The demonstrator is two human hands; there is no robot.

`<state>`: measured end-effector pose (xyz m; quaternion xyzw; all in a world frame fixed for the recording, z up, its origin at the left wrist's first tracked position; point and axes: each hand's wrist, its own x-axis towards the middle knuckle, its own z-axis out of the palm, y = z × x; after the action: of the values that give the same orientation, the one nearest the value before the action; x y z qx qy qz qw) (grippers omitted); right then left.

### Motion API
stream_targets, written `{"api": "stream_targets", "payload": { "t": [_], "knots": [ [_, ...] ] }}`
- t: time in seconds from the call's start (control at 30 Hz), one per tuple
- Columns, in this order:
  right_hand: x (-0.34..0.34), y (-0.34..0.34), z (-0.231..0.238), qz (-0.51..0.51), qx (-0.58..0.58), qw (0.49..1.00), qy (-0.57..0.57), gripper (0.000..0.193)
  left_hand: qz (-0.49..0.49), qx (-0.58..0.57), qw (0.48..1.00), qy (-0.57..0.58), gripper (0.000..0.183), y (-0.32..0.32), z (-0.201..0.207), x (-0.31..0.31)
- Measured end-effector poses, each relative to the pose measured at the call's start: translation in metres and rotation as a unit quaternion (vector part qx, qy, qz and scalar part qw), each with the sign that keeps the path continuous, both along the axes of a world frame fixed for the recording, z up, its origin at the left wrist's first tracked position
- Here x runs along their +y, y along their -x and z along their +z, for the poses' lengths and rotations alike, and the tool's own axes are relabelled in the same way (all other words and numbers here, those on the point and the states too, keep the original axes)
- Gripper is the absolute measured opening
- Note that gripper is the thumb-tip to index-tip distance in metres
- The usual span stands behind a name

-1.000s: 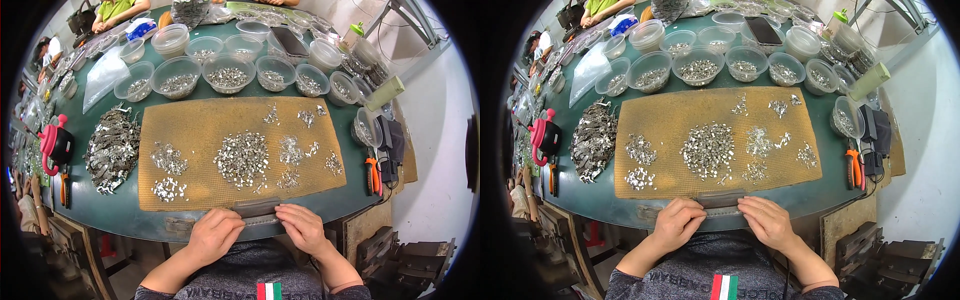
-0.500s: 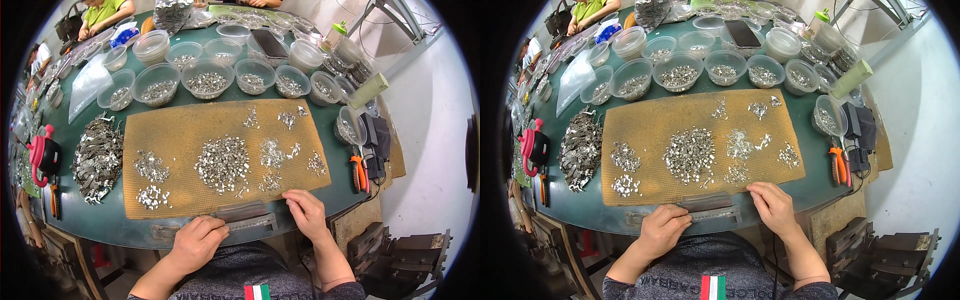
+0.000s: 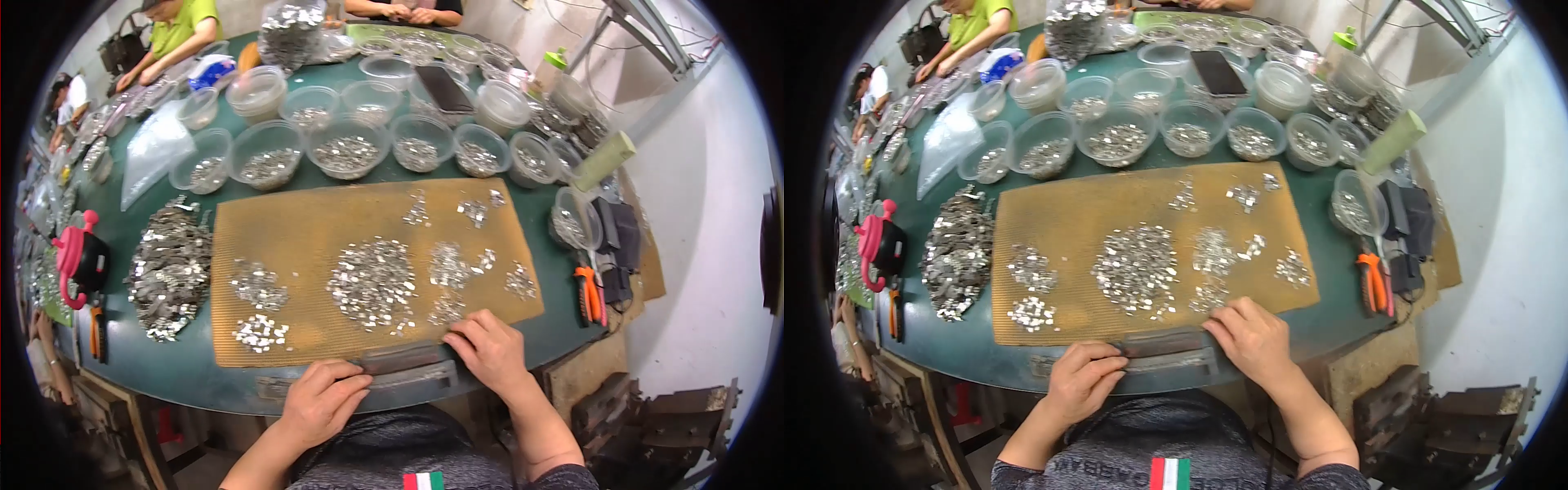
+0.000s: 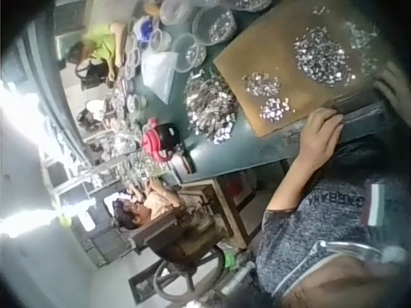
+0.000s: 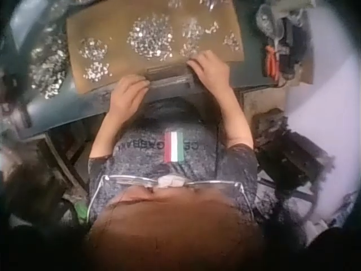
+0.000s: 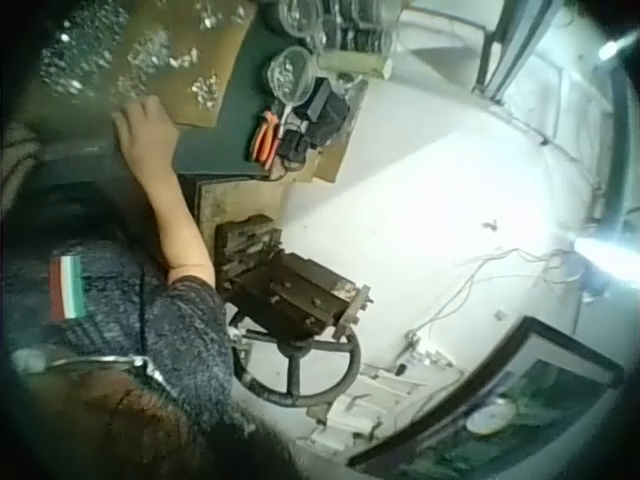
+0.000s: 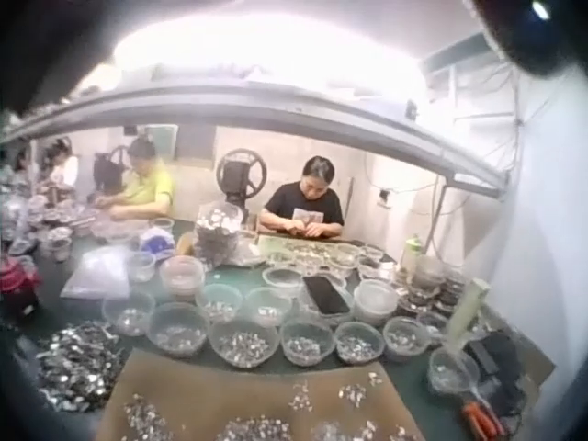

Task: The person sorts small metal parts by hand on a workbench, then arranges them into a metal fixture.

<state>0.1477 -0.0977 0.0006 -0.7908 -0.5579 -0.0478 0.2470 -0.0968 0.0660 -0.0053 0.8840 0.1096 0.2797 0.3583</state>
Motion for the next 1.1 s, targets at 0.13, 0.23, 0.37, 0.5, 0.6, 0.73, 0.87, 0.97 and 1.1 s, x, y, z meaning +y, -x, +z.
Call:
{"api": "stream_targets", "payload": {
  "t": [0.13, 0.23, 0.37, 0.5, 0.6, 0.73, 0.87, 0.97, 1.1],
  "knots": [
    [0.003, 0.004, 0.002, -0.022, 0.002, 0.999, 0.028, 0.015, 0.024, -0.003, 0.999, -0.029, 0.025, 0.005, 0.006, 0.022],
    [0.004, 0.008, 0.008, -0.015, 0.036, 0.999, 0.032, 0.012, 0.064, 0.003, 0.996, -0.066, 0.021, 0.014, 0.011, 0.043],
    [0.003, 0.009, 0.011, -0.007, 0.05, 0.998, 0.037, 0.013, 0.136, 0.041, 0.975, -0.171, 0.016, 0.018, 0.015, 0.083],
    [0.002, 0.008, 0.013, -0.001, 0.062, 0.998, 0.025, 0.013, 0.147, 0.093, 0.965, -0.197, 0.017, 0.014, 0.016, 0.106],
    [-0.003, 0.007, 0.012, -0.011, 0.069, 0.997, 0.035, 0.01, 0.143, 0.107, 0.957, -0.23, 0.016, -0.002, 0.014, 0.114],
    [-0.009, 0.006, 0.005, -0.019, 0.073, 0.997, 0.018, 0.013, 0.111, 0.154, 0.955, -0.225, 0.013, -0.015, -0.001, 0.119],
    [-0.007, 0.016, 0.015, 0.043, 0.1, 0.994, -0.031, 0.018, 0.146, 0.128, 0.957, -0.217, 0.011, -0.015, -0.003, 0.121],
    [-0.008, 0.026, 0.02, 0.091, 0.12, 0.988, -0.026, 0.02, 0.138, 0.12, 0.964, -0.193, 0.011, -0.019, 0.003, 0.117],
    [-0.005, 0.036, 0.015, 0.161, 0.124, 0.978, -0.035, 0.024, 0.148, 0.093, 0.968, -0.181, 0.015, -0.015, 0.005, 0.108]
  ]
}}
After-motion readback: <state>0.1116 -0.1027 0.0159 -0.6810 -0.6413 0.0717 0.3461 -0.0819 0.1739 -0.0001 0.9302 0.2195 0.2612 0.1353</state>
